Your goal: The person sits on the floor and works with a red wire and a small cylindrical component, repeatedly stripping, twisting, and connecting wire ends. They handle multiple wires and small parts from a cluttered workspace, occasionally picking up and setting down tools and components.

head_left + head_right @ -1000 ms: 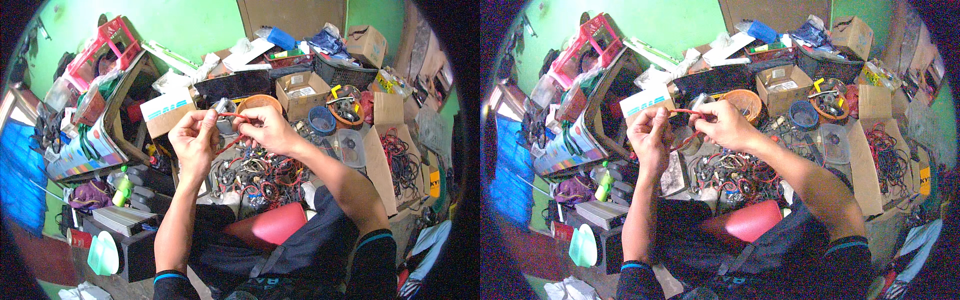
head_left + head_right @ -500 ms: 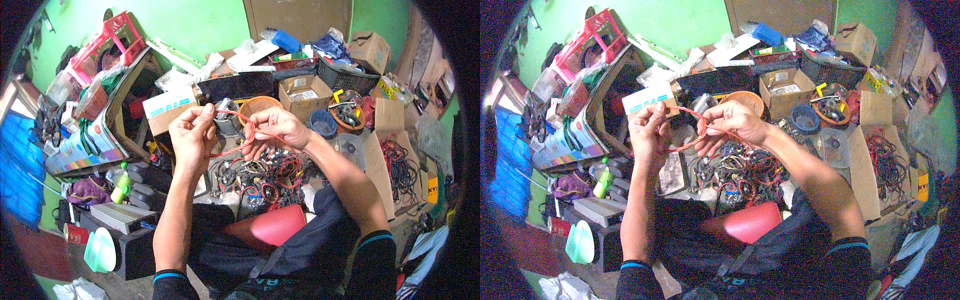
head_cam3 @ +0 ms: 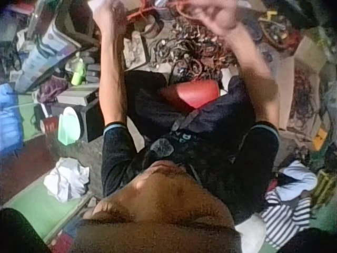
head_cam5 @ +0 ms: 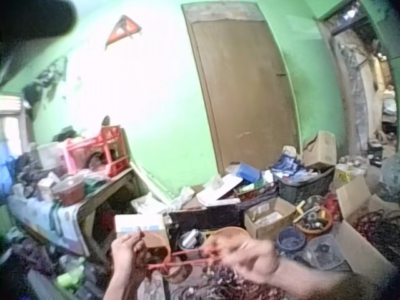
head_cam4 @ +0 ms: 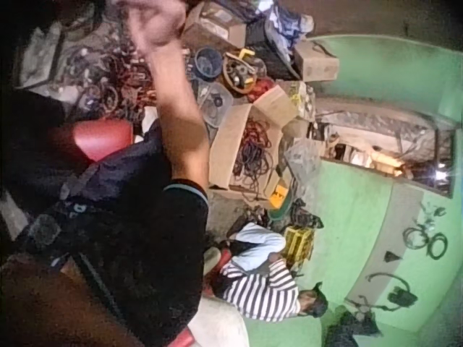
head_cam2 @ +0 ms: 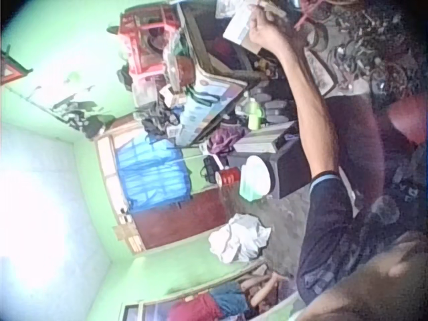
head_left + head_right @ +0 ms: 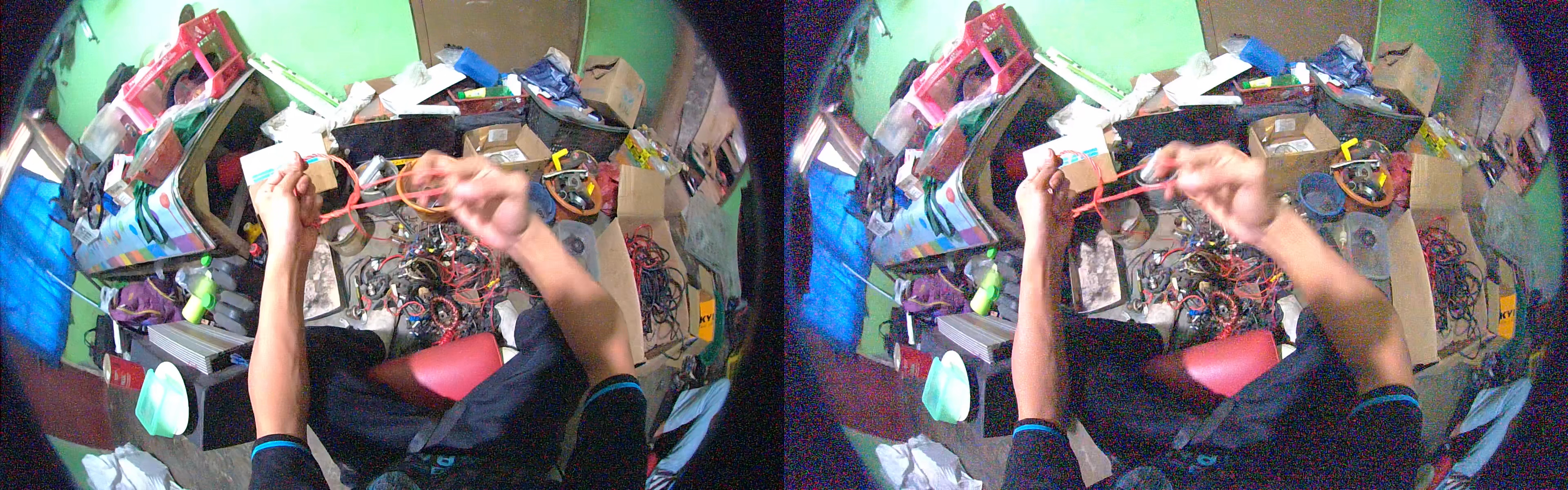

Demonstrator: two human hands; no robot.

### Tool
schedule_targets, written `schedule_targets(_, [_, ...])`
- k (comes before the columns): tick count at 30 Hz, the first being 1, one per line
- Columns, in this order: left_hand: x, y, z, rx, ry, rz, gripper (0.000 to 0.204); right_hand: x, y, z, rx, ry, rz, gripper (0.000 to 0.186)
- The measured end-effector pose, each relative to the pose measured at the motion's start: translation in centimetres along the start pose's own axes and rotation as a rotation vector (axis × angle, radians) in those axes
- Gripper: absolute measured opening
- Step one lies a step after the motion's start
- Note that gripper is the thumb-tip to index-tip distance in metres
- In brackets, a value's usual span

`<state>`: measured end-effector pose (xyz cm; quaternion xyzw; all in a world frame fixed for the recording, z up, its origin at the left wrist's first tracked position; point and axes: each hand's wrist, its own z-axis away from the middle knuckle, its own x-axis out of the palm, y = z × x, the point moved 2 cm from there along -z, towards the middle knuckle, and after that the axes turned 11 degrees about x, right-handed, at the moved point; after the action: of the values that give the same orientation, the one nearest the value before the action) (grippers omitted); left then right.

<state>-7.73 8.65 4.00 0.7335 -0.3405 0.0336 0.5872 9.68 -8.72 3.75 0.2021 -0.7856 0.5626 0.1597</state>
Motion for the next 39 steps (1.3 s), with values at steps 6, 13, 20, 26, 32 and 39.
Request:
schedule_targets(6, [-5.9,-0.3,-3.4,0.044,0.142,0.018,0.016,-6.9,-9.8,3.1,-0.214,0.302,-0.647,0.018])
schedule_targets(13, [-6.0,0.2,-3.7,0.066,0.133,-0.019,0.016,-15.6,-15.4,9.9,-0.542,0.757,-0.639,0.035])
schedule_targets(20, [-6.4,0.7,-3.6,0.094,0.2,-0.115,0.013,-19.5,-17.3,12.8,-1.033,1.504,0.397,0.025])
schedule_targets(26, [-8.2,0.6,-3.1,0.133,0.177,-0.195,0.02,-27.3,-13.3,19.0,0.454,1.533,1.615,0.037])
schedule_targets(32, [-0.7,0.0,0.4,0.084,-0.181,-0.319,0.015,-11.2,-3.5,4.3,0.355,0.702,1.52,0.028])
schedule_targets(39, [4.5,-1.0,2.8,0.148,-0.301,-0.413,0.015,-1.4,4.7,0.1,0.204,0.002,0.834,0.019])
